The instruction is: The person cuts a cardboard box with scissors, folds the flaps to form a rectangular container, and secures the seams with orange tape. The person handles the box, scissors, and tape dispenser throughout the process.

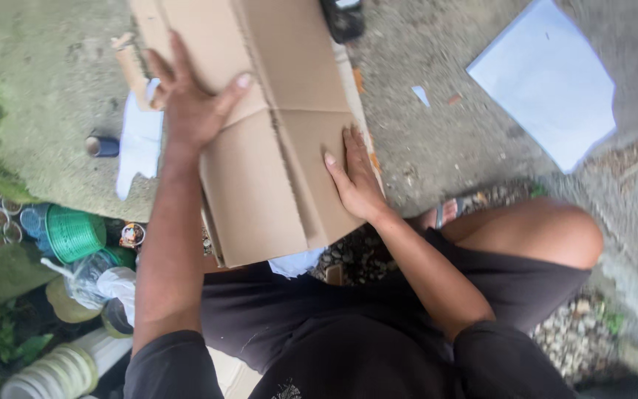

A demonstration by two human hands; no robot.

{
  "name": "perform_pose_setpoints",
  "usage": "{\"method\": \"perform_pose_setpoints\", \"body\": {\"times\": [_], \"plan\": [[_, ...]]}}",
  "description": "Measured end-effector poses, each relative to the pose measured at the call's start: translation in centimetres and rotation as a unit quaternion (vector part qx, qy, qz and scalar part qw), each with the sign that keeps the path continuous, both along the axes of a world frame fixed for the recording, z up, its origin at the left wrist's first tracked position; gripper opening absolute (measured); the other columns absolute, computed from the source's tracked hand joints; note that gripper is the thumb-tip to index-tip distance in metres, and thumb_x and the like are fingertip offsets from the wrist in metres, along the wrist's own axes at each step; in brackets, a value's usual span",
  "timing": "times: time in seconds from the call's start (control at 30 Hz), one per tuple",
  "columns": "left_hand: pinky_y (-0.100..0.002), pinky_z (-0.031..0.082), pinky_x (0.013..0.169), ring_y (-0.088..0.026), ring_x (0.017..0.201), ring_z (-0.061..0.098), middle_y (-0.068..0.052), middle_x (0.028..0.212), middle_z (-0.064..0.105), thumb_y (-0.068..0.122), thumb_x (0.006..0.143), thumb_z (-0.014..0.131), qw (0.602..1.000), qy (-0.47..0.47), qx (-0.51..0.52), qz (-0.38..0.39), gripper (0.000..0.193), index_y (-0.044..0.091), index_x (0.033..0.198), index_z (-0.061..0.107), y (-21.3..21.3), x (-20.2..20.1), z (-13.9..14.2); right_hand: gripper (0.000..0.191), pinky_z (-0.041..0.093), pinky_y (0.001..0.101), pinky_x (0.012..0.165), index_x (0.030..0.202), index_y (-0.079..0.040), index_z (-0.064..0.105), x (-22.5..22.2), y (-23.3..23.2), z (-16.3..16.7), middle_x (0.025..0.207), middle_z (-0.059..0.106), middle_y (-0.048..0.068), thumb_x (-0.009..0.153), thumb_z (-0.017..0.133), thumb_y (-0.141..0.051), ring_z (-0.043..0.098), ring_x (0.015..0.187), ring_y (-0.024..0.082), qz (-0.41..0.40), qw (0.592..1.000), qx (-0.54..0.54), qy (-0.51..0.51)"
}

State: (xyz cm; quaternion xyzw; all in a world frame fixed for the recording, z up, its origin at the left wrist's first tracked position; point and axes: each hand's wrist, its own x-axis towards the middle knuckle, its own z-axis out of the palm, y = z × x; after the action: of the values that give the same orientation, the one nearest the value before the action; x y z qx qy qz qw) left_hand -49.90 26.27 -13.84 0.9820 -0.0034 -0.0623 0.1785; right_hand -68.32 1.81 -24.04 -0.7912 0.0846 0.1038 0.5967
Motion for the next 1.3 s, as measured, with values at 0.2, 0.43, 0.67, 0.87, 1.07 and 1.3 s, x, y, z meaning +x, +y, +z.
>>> {"method": "perform_pose_setpoints", "body": {"times": [0.2, 0.43, 0.67, 0.87, 1.07, 1.3], "plan": [[-0.060, 0.033, 0.118, -0.063, 0.148, 0.011, -0.031, 0.169, -0.010, 0.089, 0.061, 0.072, 0.994, 0.085, 0.008, 0.066, 0.143, 0.025, 0.165, -0.001, -1.7, 2.1, 1.3, 0.082, 0.008, 0.0458, 0.131, 0.164, 0.003, 0.009, 13.2, 4.6, 5.5, 0.172, 0.004, 0.027, 0.109, 0.049, -0.043, 0.001, 0.161, 0.038, 0.071, 0.982, -0.033, -0.169], [-0.069, 0.028, 0.114, -0.063, 0.148, 0.015, -0.035, 0.166, -0.009, 0.085, 0.063, 0.073, 0.997, 0.045, -0.047, 0.036, 0.152, 0.001, 0.162, -0.005, -1.1, 3.1, 2.4, 0.072, 0.012, 0.0416, 0.131, 0.164, 0.002, 0.012, 20.1, 5.5, 7.6, 0.172, 0.012, 0.026, 0.111, 0.050, -0.029, 0.011, 0.162, 0.037, 0.082, 0.974, -0.096, -0.190], [-0.073, 0.017, 0.115, -0.068, 0.144, 0.009, -0.041, 0.163, -0.006, 0.085, 0.070, 0.071, 0.998, 0.012, -0.057, -0.033, 0.145, -0.004, 0.161, 0.000, 0.7, 4.1, 2.6, 0.067, 0.020, 0.0500, 0.132, 0.160, 0.010, 0.017, 22.6, 6.2, 10.2, 0.167, 0.017, 0.037, 0.112, 0.047, -0.025, 0.019, 0.160, 0.049, 0.088, 0.955, -0.150, -0.241], [-0.075, 0.020, 0.112, -0.070, 0.142, 0.012, -0.044, 0.160, 0.002, 0.089, 0.072, 0.064, 0.995, 0.008, -0.095, -0.037, 0.141, -0.008, 0.158, 0.010, 0.8, 3.9, 2.7, 0.111, 0.019, 0.0733, 0.116, 0.159, 0.003, 0.013, 34.6, 12.6, 14.8, 0.161, -0.001, 0.041, 0.089, 0.056, -0.072, 0.002, 0.146, 0.064, 0.195, 0.836, -0.507, -0.078], [-0.074, 0.024, 0.108, -0.067, 0.142, 0.018, -0.043, 0.159, 0.013, 0.082, 0.071, 0.069, 0.991, 0.044, -0.127, -0.019, 0.134, -0.010, 0.156, 0.024, 1.3, 4.8, 5.3, 0.122, 0.016, 0.0776, 0.118, 0.165, 0.005, 0.011, 36.2, 15.9, 16.3, 0.165, -0.001, 0.040, 0.091, 0.042, -0.088, -0.001, 0.148, 0.066, 0.171, 0.783, -0.596, -0.050], [-0.072, 0.020, 0.113, -0.063, 0.147, 0.017, -0.036, 0.162, 0.021, 0.067, 0.067, 0.081, 0.977, 0.048, -0.208, 0.001, 0.123, -0.007, 0.154, 0.035, 2.1, 4.9, 6.1, 0.133, 0.013, 0.0770, 0.120, 0.162, 0.015, 0.018, 36.3, 17.1, 15.0, 0.165, 0.005, 0.044, 0.088, 0.053, -0.089, 0.004, 0.152, 0.065, 0.103, 0.785, -0.605, -0.086]]}}
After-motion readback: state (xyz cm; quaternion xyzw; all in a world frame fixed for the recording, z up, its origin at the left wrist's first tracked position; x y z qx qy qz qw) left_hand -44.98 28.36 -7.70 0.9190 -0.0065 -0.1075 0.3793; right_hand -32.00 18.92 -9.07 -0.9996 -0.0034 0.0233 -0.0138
